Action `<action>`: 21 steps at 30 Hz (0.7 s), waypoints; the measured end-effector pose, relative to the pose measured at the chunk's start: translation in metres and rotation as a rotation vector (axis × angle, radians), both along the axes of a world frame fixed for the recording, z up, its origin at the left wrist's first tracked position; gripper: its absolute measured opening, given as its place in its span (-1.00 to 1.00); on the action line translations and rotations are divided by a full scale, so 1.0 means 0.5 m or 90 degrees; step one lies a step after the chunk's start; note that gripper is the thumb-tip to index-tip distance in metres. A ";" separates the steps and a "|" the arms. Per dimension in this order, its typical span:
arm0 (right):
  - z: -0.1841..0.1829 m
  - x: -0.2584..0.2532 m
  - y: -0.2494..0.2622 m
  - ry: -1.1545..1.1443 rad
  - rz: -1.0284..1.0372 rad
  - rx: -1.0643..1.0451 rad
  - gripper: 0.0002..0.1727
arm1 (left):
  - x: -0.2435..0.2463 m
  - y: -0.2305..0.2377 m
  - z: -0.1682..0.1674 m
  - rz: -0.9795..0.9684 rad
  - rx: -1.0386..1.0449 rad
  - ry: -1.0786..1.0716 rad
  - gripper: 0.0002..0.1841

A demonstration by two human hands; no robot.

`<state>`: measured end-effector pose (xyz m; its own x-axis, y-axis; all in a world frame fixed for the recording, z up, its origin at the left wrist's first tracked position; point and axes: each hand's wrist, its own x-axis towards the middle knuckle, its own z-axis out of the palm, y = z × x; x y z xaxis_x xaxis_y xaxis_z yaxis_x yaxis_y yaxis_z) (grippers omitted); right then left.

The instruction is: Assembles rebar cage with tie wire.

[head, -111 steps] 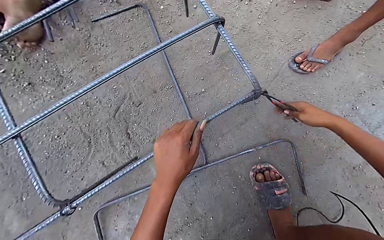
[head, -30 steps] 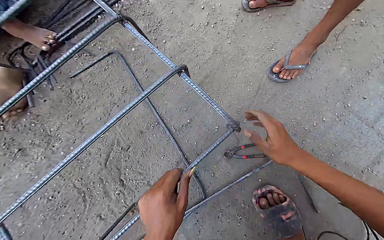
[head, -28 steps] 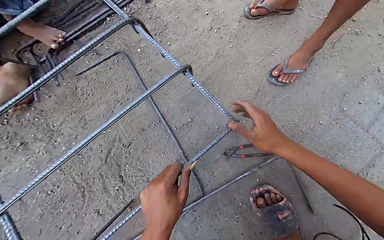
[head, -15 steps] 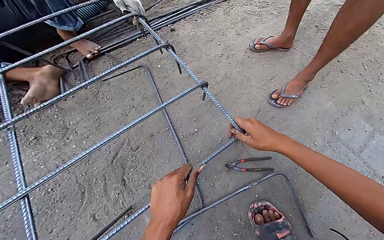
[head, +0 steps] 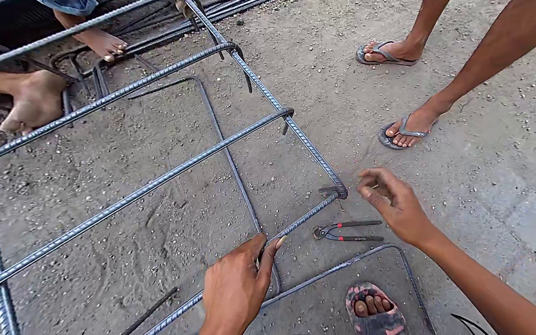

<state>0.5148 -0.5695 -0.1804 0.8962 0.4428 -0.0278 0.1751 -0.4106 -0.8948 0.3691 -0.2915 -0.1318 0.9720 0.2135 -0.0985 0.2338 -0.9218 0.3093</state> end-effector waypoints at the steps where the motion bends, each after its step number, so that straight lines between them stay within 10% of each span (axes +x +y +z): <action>1: 0.008 -0.020 0.008 0.029 0.005 -0.030 -0.58 | 0.000 -0.002 0.000 0.002 0.000 -0.002 -0.33; 4: 0.042 -0.071 0.048 0.272 -0.041 -0.042 -0.71 | -0.002 -0.007 0.001 0.012 -0.004 0.000 -0.32; 10: 0.010 -0.127 0.119 0.654 -0.269 0.458 -0.66 | -0.004 -0.012 0.004 0.019 -0.008 -0.007 -0.33; 21: -0.042 -0.103 0.256 0.518 -0.280 0.538 -0.56 | -0.003 -0.024 0.017 0.033 -0.016 0.006 -0.34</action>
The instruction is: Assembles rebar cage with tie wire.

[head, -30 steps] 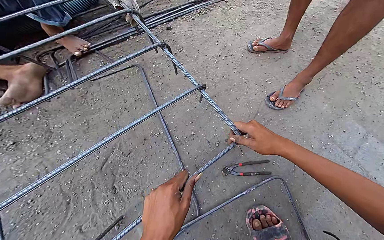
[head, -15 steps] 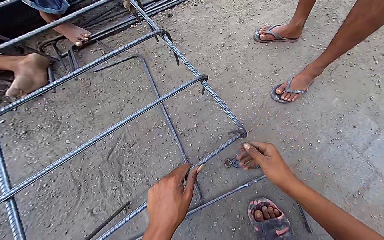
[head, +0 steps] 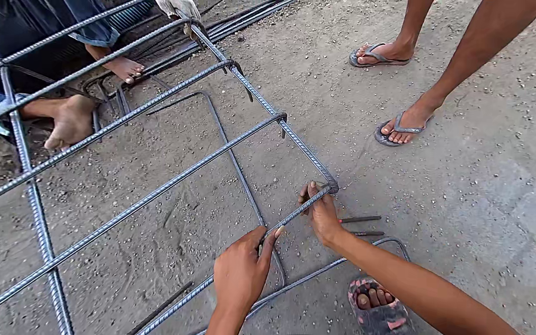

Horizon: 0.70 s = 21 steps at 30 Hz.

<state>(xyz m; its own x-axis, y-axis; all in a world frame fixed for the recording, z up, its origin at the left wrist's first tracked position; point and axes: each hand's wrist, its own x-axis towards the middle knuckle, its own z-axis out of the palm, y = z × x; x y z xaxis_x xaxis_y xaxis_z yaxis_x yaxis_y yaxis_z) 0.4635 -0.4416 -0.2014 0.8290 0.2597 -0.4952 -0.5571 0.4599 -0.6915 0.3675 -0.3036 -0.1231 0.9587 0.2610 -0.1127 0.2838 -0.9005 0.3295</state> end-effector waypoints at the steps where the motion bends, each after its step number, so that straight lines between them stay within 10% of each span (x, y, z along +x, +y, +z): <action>1: -0.005 0.005 0.004 0.001 0.011 0.005 -0.54 | 0.001 0.000 0.000 -0.001 0.004 -0.004 -0.33; 8: -0.023 -0.020 -0.103 -0.116 0.328 -0.178 -0.68 | 0.010 0.005 0.004 -0.059 -0.078 0.001 -0.52; 12: -0.024 -0.028 -0.200 -0.410 0.107 -0.436 -0.75 | 0.036 -0.021 -0.015 -0.104 -0.107 -0.016 -0.52; 21: -0.005 0.089 -0.226 -0.583 0.222 -0.442 -0.73 | 0.213 -0.093 -0.020 -0.059 -0.327 0.127 -0.74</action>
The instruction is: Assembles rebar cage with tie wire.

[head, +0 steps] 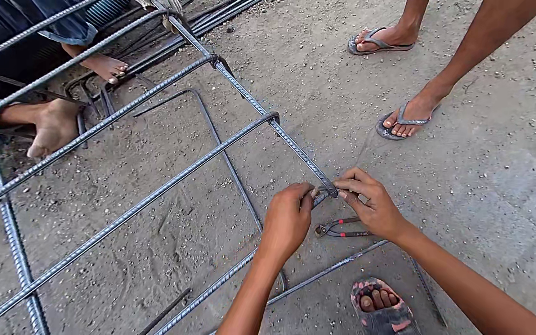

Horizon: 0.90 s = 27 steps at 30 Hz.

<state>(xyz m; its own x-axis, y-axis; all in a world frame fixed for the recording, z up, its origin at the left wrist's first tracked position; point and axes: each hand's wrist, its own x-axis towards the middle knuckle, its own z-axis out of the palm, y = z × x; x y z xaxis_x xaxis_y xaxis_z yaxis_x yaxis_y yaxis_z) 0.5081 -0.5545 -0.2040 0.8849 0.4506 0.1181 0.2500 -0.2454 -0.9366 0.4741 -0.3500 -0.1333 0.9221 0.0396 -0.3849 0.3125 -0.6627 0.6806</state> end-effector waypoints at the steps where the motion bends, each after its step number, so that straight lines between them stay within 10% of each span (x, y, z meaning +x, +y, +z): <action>1: -0.001 0.000 0.000 0.002 -0.004 0.008 -0.73 | 0.016 0.008 -0.002 0.011 -0.052 0.056 -0.77; 13: -0.006 0.071 -0.014 0.083 0.175 0.026 -0.72 | 0.117 0.057 -0.059 -0.232 -0.343 0.446 -0.71; 27: -0.063 0.106 -0.012 -0.277 0.162 0.085 -0.89 | 0.102 0.079 -0.085 -0.132 -0.218 0.107 -0.81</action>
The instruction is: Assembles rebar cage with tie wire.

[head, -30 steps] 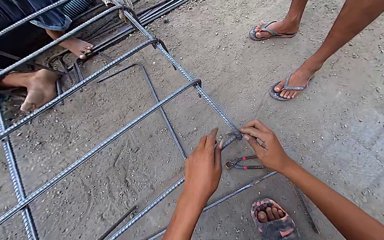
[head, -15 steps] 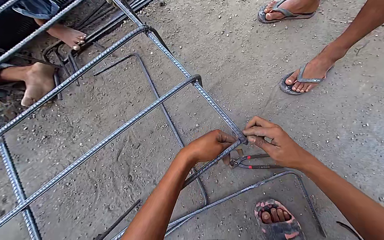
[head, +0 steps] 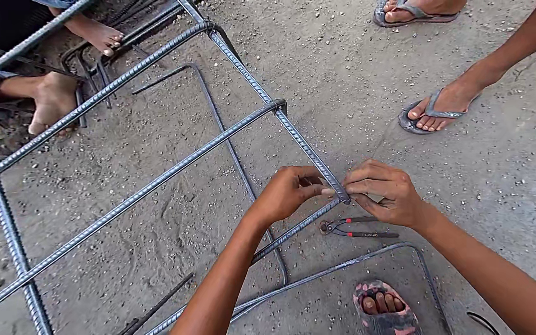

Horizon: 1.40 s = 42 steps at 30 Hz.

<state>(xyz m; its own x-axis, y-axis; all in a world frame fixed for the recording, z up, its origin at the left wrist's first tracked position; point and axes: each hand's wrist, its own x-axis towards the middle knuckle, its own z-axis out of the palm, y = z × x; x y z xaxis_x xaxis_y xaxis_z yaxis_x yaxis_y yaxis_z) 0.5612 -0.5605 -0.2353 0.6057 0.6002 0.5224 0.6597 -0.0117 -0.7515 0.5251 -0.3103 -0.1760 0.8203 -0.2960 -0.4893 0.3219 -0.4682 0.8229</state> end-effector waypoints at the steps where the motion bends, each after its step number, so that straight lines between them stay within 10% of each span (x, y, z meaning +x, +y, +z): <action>1: 0.001 0.002 0.000 -0.035 -0.007 -0.001 -0.90 | -0.003 0.001 0.003 0.027 -0.017 -0.005 -0.83; 18: 0.088 -0.041 -0.017 -0.141 -0.073 -0.149 -0.83 | -0.211 -0.044 0.091 0.100 0.455 -0.170 -0.45; 32: 0.135 0.002 0.007 -0.313 0.126 -0.384 -0.82 | -0.249 -0.034 0.084 0.153 0.417 -0.238 -0.58; 38: 0.074 -0.059 -0.061 -0.077 -0.070 -0.374 -0.72 | -0.277 -0.031 0.054 0.169 0.431 -0.379 -0.68; 42: 0.002 -0.143 -0.063 0.196 0.037 -0.822 -0.19 | -0.292 -0.033 0.025 0.154 0.487 -0.481 -0.65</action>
<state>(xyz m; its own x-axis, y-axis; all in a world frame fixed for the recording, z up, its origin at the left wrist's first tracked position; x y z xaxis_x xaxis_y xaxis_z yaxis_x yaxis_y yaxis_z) 0.4899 -0.5920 -0.2344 0.5531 0.5869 -0.5914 0.4889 -0.8033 -0.3401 0.3792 -0.3270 -0.1632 0.9810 0.0801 0.1767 0.0101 -0.9306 0.3659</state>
